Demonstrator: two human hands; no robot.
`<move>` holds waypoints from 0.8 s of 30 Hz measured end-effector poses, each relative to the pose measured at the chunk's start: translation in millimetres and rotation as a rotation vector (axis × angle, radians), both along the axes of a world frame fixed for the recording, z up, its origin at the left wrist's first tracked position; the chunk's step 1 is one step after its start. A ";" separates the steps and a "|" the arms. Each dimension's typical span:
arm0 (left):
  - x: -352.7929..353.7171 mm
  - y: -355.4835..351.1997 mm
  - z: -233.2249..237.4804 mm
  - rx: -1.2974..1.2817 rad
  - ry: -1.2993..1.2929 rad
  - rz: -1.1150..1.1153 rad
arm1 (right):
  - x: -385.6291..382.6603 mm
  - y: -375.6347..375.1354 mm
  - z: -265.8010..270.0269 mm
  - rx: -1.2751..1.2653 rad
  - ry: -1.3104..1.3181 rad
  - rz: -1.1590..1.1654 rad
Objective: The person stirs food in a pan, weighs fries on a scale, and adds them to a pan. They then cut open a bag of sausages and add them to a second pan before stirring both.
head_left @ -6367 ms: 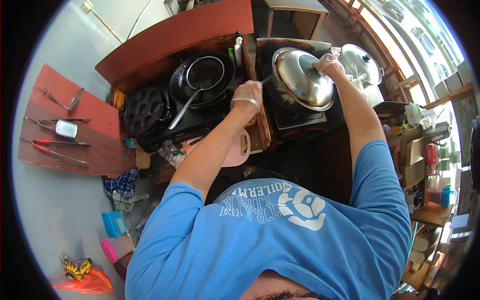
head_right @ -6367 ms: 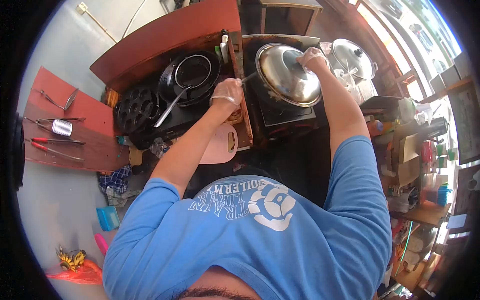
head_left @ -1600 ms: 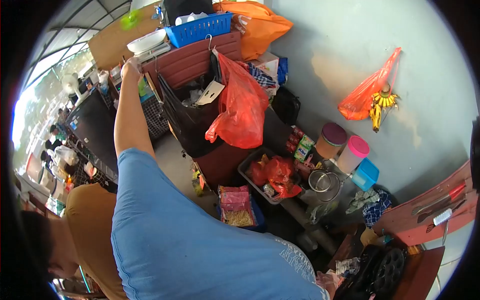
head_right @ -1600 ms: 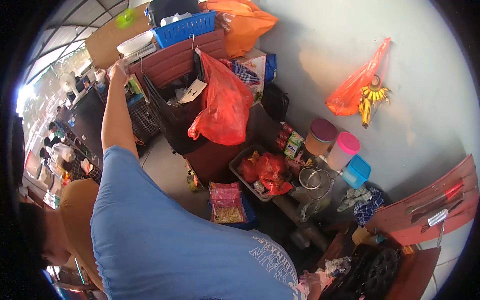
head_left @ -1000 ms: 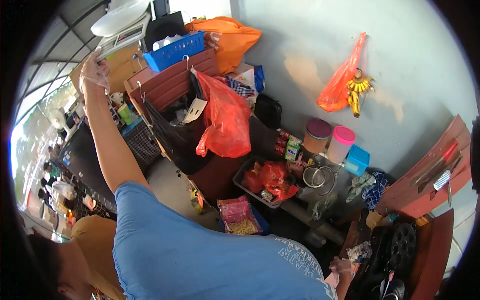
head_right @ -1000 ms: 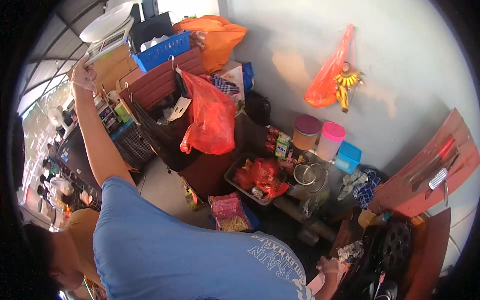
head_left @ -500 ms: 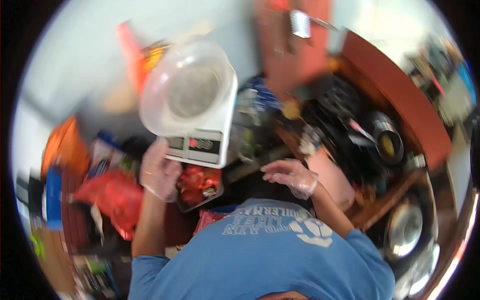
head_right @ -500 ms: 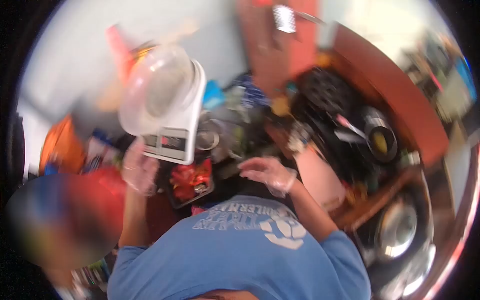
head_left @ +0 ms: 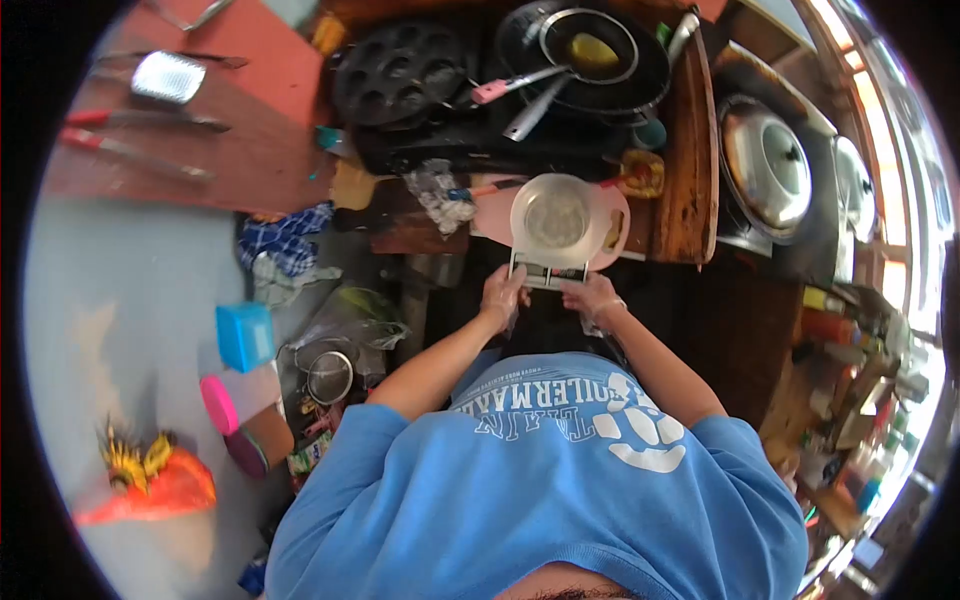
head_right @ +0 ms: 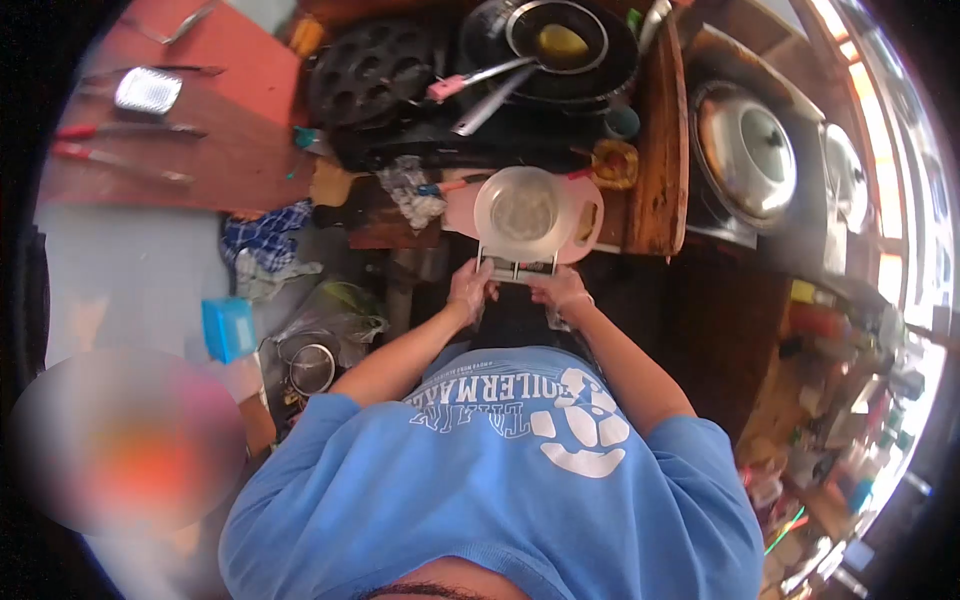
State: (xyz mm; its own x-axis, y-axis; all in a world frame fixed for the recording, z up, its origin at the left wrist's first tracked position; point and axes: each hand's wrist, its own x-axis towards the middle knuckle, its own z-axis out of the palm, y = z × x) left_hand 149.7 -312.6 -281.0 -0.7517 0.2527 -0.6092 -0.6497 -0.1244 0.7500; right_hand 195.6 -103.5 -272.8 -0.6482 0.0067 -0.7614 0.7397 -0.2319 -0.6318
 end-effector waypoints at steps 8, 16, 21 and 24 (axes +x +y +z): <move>-48.4 -5.2 -8.5 -0.273 0.149 -0.687 | -18.5 -22.2 -35.3 0.103 -0.148 -0.619; -1.2 -145.9 -22.8 -0.511 0.131 -0.413 | -7.7 -13.7 -83.1 0.147 -0.067 -0.426; 121.8 -234.5 -36.7 -0.905 0.308 0.095 | -9.3 -3.0 -60.5 0.316 -0.059 0.166; 202.2 -229.8 12.0 -0.963 0.110 0.325 | -13.5 24.9 -127.5 -0.196 -0.147 -0.368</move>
State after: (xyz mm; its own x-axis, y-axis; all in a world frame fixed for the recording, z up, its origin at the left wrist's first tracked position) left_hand 351.9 -542.4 -269.0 -0.7604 -0.5340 -0.3697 -0.6139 0.4049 0.6777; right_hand 182.1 -78.6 -400.3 -0.5143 0.0628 -0.8553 0.6642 -0.6017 -0.4436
